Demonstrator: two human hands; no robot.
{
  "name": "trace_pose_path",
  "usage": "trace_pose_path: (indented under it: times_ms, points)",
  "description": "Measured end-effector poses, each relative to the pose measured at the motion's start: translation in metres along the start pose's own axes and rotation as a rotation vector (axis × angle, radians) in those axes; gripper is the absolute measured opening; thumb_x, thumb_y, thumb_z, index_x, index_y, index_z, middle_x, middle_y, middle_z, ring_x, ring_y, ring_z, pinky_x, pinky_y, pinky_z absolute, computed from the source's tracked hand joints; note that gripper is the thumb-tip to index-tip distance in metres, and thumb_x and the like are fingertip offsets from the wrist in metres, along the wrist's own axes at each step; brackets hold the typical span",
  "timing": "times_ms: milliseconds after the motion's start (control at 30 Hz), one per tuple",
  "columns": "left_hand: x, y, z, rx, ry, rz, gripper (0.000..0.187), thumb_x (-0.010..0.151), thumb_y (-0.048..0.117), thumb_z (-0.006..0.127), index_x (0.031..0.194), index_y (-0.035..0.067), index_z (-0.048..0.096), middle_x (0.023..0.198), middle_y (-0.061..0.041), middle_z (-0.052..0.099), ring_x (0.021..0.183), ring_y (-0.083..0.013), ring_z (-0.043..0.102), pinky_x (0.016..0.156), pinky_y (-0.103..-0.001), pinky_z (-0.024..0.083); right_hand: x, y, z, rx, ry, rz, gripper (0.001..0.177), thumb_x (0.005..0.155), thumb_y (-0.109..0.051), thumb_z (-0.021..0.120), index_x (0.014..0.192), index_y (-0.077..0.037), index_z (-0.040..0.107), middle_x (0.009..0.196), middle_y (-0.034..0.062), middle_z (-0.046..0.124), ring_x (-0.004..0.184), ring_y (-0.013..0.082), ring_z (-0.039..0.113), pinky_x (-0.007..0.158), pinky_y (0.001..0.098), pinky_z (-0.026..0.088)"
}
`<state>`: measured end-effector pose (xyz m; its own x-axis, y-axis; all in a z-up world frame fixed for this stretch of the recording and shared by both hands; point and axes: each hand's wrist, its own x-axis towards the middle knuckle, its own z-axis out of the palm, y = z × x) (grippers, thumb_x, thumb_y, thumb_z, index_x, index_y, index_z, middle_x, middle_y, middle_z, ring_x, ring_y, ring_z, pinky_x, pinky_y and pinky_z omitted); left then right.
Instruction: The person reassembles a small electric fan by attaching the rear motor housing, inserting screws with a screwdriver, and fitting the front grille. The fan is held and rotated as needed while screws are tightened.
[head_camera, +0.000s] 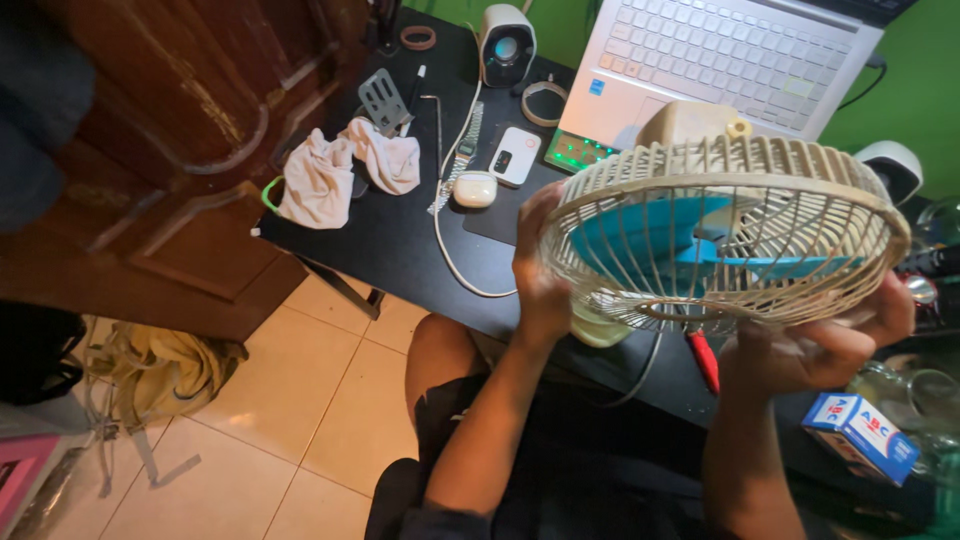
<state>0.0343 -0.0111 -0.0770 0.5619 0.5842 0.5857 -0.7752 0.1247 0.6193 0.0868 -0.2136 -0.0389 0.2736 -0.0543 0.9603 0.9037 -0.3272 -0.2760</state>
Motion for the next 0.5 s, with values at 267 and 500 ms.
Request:
trace_pose_path:
  times_ms: [267,500]
  points:
    - [0.0,0.005,-0.006,0.028,-0.119,-0.102,0.126,0.064,0.035,0.105,0.163,0.006,0.032,0.15,-0.016,0.051,0.135,-0.0287,0.054,0.123,-0.044,0.049,0.003,-0.01,0.006,0.078,0.005,0.039,0.055,0.09,-0.04,0.085,0.115,-0.018,0.042,0.152,0.0074,0.039,0.143,0.032,0.047,0.12,0.0494,0.04]
    - [0.01,-0.003,-0.011,0.335,-0.031,-0.016,0.125,0.062,0.042,0.1,0.16,-0.001,0.036,0.15,-0.015,0.051,0.14,-0.028,0.054,0.123,-0.04,0.044,0.008,0.022,0.013,0.191,-0.049,0.037,0.094,0.082,-0.039,0.091,0.15,-0.021,0.028,0.157,0.0078,0.037,0.144,0.0292,0.046,0.118,0.0467,0.045]
